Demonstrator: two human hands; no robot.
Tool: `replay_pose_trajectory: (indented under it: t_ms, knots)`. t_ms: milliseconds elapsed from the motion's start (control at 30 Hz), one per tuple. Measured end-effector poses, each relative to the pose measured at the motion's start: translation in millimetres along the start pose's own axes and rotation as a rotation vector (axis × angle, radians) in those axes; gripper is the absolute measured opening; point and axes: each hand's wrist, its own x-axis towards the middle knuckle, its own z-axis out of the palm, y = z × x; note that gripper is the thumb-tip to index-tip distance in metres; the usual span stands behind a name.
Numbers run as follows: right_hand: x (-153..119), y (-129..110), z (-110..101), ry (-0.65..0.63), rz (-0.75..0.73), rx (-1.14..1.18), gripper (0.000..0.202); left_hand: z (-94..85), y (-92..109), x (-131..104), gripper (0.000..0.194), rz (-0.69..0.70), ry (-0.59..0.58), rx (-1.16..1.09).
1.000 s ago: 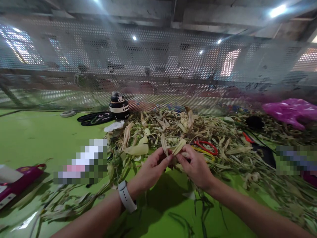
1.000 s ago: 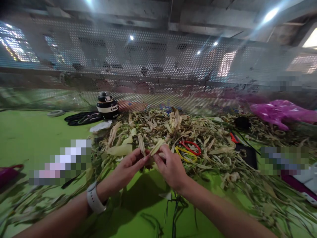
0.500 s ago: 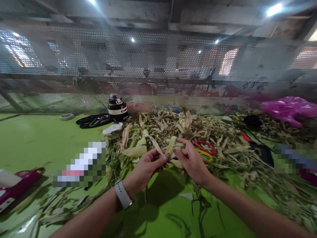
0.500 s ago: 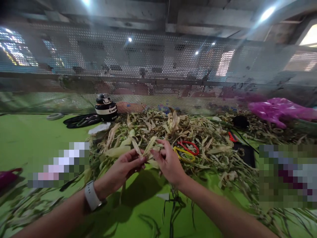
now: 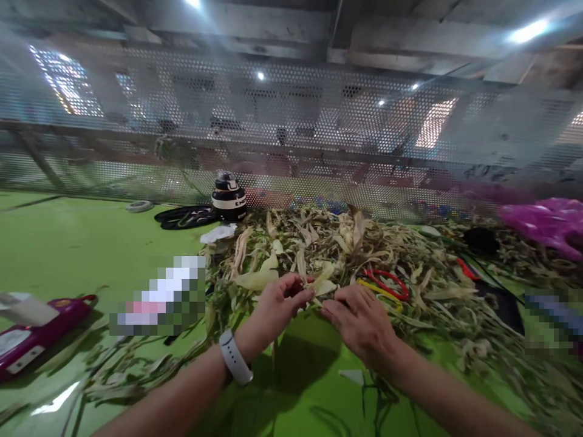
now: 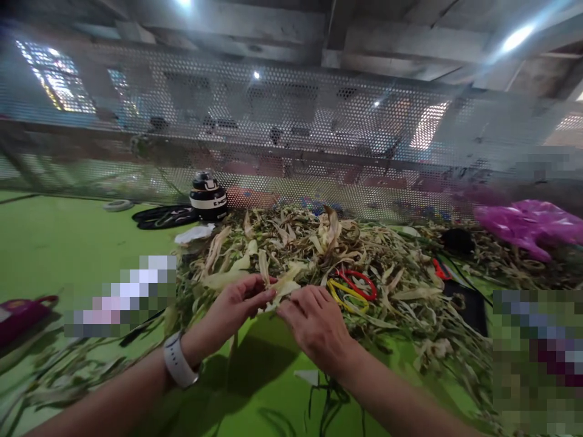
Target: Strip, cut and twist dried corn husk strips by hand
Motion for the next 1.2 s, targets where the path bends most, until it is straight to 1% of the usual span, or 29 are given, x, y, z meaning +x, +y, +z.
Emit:
replay_pose_trajectory:
  t_ms: [100, 167, 267, 367, 433, 467, 600, 800, 900, 1000, 1100, 1200]
  knots:
    - [1.2, 1.6, -1.3, 0.036, -0.038, -0.004, 0.009, -0.7, 0.9, -0.7, 0.018, 0.128, -0.078, 0.157]
    - [3.7, 2.9, -2.3, 0.037, -0.019, 0.056, 0.007, -0.8, 2.6, -2.0, 0.015, 0.198, -0.114, 0.255]
    - [6.8, 2.8, -2.7, 0.006, 0.07, 0.173, 0.015, -1.1, 7.2, -5.5, 0.014, 0.241, -0.173, 0.375]
    - [6.7, -0.1, -2.0, -0.044, 0.174, 0.241, 0.024, -2.4, 11.1, -9.4, 0.02, 0.259, -0.197, 0.388]
    - [5.5, -2.4, -1.4, -0.083, 0.276, 0.311, 0.025, -3.2, 12.3, -11.1, 0.027, 0.232, -0.189, 0.354]
    - [5.0, -3.3, -1.2, -0.109, 0.342, 0.369, 0.024, -3.3, 12.7, -11.5, 0.028, 0.209, -0.19, 0.327]
    - [4.8, -5.8, -1.3, -0.194, 0.586, 0.633, 0.02, -2.1, 14.9, -11.9, 0.021, 0.109, -0.184, 0.202]
    - [4.4, -9.8, 0.5, -0.159, 0.796, 0.827, 0.02, 2.7, 16.5, -15.0, 0.023, -0.045, -0.139, -0.033]
    - [4.3, -12.9, 1.8, -0.133, 0.868, 0.884, 0.019, 3.3, 15.4, -16.5, 0.021, -0.072, -0.111, -0.111]
    - [5.7, -15.9, 2.3, -0.092, 0.888, 0.912, 0.018, 4.9, 12.8, -17.3, 0.019, -0.098, -0.104, -0.193]
    - [7.7, -17.5, 2.1, -0.062, 0.914, 0.979, 0.019, 9.2, 9.6, -16.8, 0.025, -0.1, -0.089, -0.24]
    - [9.6, -16.4, 1.9, -0.073, 0.988, 1.09, 0.022, 12.5, 8.3, -14.4, 0.029, -0.102, -0.054, -0.265]
